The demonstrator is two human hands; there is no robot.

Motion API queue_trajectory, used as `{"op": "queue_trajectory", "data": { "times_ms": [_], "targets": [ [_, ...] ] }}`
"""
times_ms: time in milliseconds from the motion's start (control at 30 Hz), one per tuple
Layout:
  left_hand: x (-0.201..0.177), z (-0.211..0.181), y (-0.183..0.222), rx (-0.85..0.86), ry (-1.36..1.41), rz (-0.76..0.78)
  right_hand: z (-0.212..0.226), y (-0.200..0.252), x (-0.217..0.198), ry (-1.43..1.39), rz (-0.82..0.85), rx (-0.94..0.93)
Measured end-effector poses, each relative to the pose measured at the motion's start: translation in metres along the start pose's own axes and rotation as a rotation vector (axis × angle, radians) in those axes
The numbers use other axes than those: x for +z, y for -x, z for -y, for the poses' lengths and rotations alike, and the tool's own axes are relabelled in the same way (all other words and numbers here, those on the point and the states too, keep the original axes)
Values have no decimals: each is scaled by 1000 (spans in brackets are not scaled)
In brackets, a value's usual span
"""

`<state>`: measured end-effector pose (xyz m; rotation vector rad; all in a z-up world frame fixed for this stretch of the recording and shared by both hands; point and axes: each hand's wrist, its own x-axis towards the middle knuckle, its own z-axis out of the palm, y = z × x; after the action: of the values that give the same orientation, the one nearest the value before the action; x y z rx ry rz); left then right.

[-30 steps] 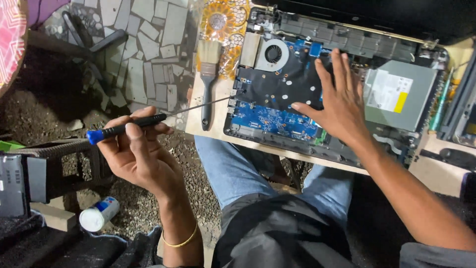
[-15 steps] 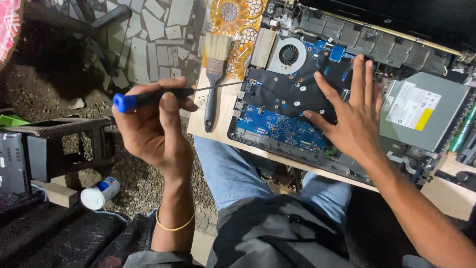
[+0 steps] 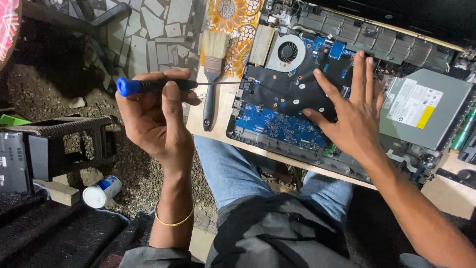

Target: Disassembling a laptop motherboard by removing screws with a screwdriver and disconnecting ribbon cables.

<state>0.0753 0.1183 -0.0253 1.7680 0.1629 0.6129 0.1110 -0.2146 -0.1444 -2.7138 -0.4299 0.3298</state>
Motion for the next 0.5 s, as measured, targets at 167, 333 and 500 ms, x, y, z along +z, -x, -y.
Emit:
{"op": "queue_trajectory", "data": {
  "times_ms": [167, 333, 500],
  "targets": [
    [1, 1, 1, 10, 8, 23, 0, 0, 1, 11, 9, 11],
    [2, -5, 1, 13, 4, 20, -2, 0, 2, 10, -3, 1],
    [1, -3, 2, -5, 81, 14, -1, 0, 2, -18, -14, -2]
  ]
}}
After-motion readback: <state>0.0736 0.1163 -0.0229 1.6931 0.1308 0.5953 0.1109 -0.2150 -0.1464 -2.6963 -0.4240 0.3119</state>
